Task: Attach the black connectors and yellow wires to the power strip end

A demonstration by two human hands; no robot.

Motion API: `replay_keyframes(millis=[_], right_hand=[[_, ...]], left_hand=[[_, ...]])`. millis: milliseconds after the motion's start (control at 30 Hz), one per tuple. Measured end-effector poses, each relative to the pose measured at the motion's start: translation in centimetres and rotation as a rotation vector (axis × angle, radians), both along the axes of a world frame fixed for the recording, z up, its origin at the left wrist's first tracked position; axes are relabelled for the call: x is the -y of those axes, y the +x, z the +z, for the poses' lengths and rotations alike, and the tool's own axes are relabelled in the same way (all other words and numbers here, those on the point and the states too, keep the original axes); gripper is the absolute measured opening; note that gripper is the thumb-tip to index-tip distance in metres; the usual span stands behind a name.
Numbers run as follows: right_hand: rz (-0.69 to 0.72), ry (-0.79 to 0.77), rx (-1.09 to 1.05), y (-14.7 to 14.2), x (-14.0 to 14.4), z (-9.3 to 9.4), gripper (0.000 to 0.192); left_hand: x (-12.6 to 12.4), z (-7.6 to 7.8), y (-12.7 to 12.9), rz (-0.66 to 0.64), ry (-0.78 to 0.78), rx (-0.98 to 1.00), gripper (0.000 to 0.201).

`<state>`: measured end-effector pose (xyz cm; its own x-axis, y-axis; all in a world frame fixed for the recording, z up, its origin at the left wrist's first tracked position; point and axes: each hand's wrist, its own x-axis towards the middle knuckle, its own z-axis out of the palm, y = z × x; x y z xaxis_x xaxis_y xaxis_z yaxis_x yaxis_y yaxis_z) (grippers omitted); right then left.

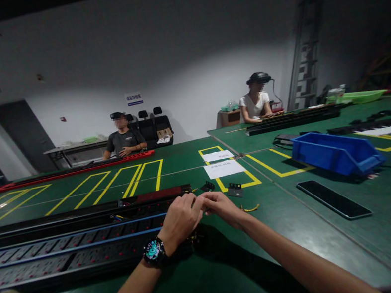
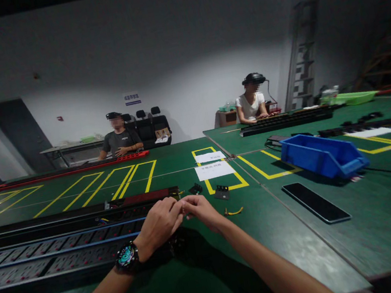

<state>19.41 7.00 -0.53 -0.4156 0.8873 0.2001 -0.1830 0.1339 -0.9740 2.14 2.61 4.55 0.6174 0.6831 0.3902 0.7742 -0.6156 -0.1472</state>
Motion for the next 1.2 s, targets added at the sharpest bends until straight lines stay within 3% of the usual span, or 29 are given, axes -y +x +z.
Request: replay_keyframes(millis=[167, 300, 467, 600, 733, 867, 1033, 1200], right_hand=[[-0.025, -0.076, -0.086, -0.9, -1.6, -0.7, 0.053], [-0.111, -0.063, -0.082, -1.5, -3.0, -1.2, 0.051], [-0.136, 0.019, -0.013, -1.6, -3.9, -1.1, 0.048], [-0.137, 0.008, -0.014, -1.8, -3.8, -1.2, 0.048], [-0.125, -0.121, -0.103, -2.1, -3.9, -2.2, 0.054], [-0.182, -0.15, -0.115, -2.0, -4.8, -3.8, 0.054], [-0.282, 0.158, 0.192, -1.6, -5.7, -5.2, 0.03], [-0.251, 0.334, 0.405, -2.3, -5.5, -5.6, 0.038]], left_hand=[[-0.9, -0.2, -0.3, 0.014, -0.126, 0.318, 0.023], [-2.5, 0.0, -0.9, -0.049, -0.345, 0.589, 0.016], [-4.7, -0.3, -2.5, -0.13, -0.646, 0.796, 0.028], [-5.4, -0.7, -3.0, -0.124, -0.647, 0.815, 0.03], [-6.0, -0.9, -3.0, -0.145, -0.652, 0.772, 0.028], [-7.3, -1.3, -4.0, 0.038, -0.499, 0.71, 0.023], [-8.1, -2.1, -4.6, 0.369, -0.355, 0.521, 0.016], [-7.9, -2.6, -3.8, 0.509, -0.342, 0.389, 0.02]])
